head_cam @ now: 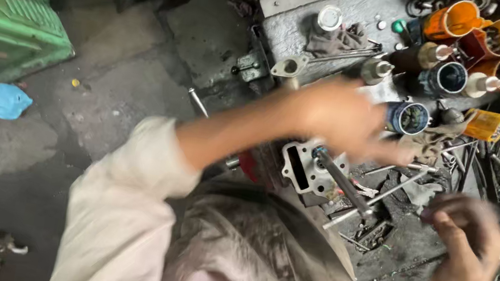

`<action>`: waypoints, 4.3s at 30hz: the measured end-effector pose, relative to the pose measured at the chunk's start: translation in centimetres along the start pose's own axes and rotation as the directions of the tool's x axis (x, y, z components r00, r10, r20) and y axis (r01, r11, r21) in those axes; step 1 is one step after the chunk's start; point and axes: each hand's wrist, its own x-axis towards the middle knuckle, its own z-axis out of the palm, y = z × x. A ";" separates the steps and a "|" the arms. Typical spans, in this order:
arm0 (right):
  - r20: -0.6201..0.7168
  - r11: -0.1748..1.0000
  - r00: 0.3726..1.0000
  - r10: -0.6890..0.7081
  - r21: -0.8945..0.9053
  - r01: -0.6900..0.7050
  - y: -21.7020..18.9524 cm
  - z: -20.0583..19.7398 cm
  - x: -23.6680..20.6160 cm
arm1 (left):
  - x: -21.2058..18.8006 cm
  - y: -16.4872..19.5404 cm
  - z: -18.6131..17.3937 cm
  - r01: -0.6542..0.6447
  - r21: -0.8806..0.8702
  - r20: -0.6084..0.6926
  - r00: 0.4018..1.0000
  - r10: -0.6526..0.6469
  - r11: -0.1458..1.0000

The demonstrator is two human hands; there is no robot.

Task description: The person works on a small engine cylinder head clamped in a vise, using a screwdriver to adjust internal components and a metal rod to probe the interior. They repeatedly insert and remove a small metal ring, applying lubricant from a can before reinserting it.

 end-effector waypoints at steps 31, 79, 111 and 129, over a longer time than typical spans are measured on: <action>0.484 0.202 0.722 0.495 0.744 -0.637 0.4 8.1 0.2 | 20.1 -2.0 6.8 -0.133 -0.388 0.527 0.780 0.338 0.912; 0.471 -0.193 0.878 -0.084 0.857 -0.478 1.4 8.0 -5.1 | 16.2 -0.8 7.8 -0.367 0.061 0.155 0.922 0.354 0.928; 0.310 -0.269 0.803 -0.508 0.829 -0.491 4.4 7.3 -6.3 | -4.4 -5.1 9.1 -0.694 -0.380 -0.925 0.291 -0.244 0.612; -0.271 0.986 0.962 -0.029 -0.166 -0.017 26.3 5.1 -4.1 | -2.0 -4.6 13.0 -0.230 -0.235 -0.967 0.159 -0.201 0.944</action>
